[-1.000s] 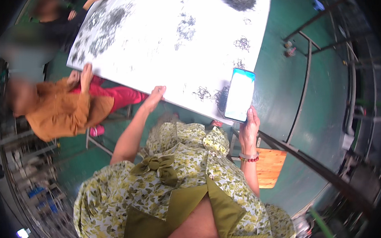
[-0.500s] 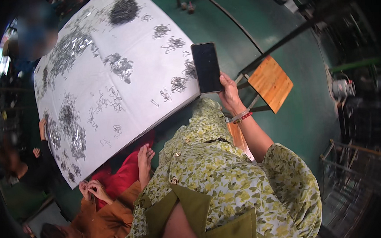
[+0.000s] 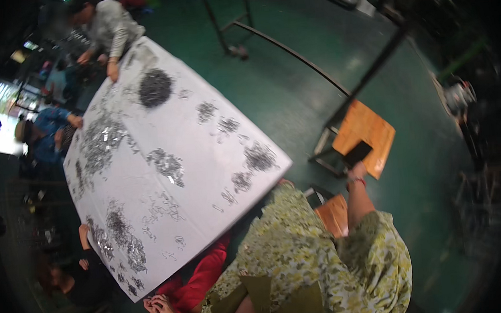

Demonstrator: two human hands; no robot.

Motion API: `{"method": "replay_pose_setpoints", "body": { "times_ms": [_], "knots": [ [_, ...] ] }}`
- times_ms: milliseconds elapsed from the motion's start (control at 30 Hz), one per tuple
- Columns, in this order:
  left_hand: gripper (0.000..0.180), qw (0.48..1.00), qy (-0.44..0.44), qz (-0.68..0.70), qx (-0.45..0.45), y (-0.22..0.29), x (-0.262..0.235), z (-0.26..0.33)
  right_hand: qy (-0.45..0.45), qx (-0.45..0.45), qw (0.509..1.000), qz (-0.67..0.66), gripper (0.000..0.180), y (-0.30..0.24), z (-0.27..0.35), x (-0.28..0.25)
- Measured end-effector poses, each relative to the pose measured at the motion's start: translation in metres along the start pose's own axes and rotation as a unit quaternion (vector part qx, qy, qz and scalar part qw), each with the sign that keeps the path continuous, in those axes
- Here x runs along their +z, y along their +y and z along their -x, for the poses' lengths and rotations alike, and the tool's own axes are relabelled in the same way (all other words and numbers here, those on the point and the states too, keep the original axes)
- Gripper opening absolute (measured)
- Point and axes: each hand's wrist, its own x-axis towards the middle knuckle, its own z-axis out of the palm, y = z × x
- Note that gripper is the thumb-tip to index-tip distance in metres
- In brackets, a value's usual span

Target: The person repeatedly picks up small metal pieces from a large white sheet, links them together by hand, and places the assembled pieces onto a nearby hanging rack. The task is performed continuously with coworkers also working at the same table.

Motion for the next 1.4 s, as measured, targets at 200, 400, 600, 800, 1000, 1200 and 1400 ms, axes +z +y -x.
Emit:
{"method": "replay_pose_setpoints", "body": {
  "times_ms": [200,400,600,800,1000,1200,1400],
  "knots": [
    [0.043,0.897,-0.256,0.343,-0.115,0.009,0.032,-0.065,0.009,-0.056,0.977,0.204,0.027,-0.026,-0.057,-0.030],
    [0.049,0.881,-0.235,0.396,-0.109,-0.066,0.057,-0.041,-0.024,-0.083,0.916,0.393,0.031,-0.027,-0.083,0.010],
    [0.047,0.975,-0.008,0.214,-0.059,-0.079,0.107,-0.054,-0.038,-0.117,0.892,0.435,0.036,-0.030,-0.103,0.012],
    [0.046,0.983,0.051,0.174,-0.034,-0.121,0.127,-0.072,-0.072,-0.131,0.881,0.448,0.040,-0.030,-0.123,0.008],
    [0.038,0.973,0.192,-0.090,0.093,-0.163,0.128,-0.082,-0.101,-0.149,0.866,0.467,0.045,-0.035,-0.154,-0.043],
    [0.034,0.929,0.270,-0.230,0.107,-0.053,0.219,0.046,-0.148,-0.233,0.792,0.545,0.049,-0.082,-0.168,-0.049],
    [0.034,0.871,0.444,-0.116,0.175,-0.073,0.235,0.032,-0.141,-0.469,0.661,0.568,0.054,-0.117,-0.162,-0.008]
  ]
}}
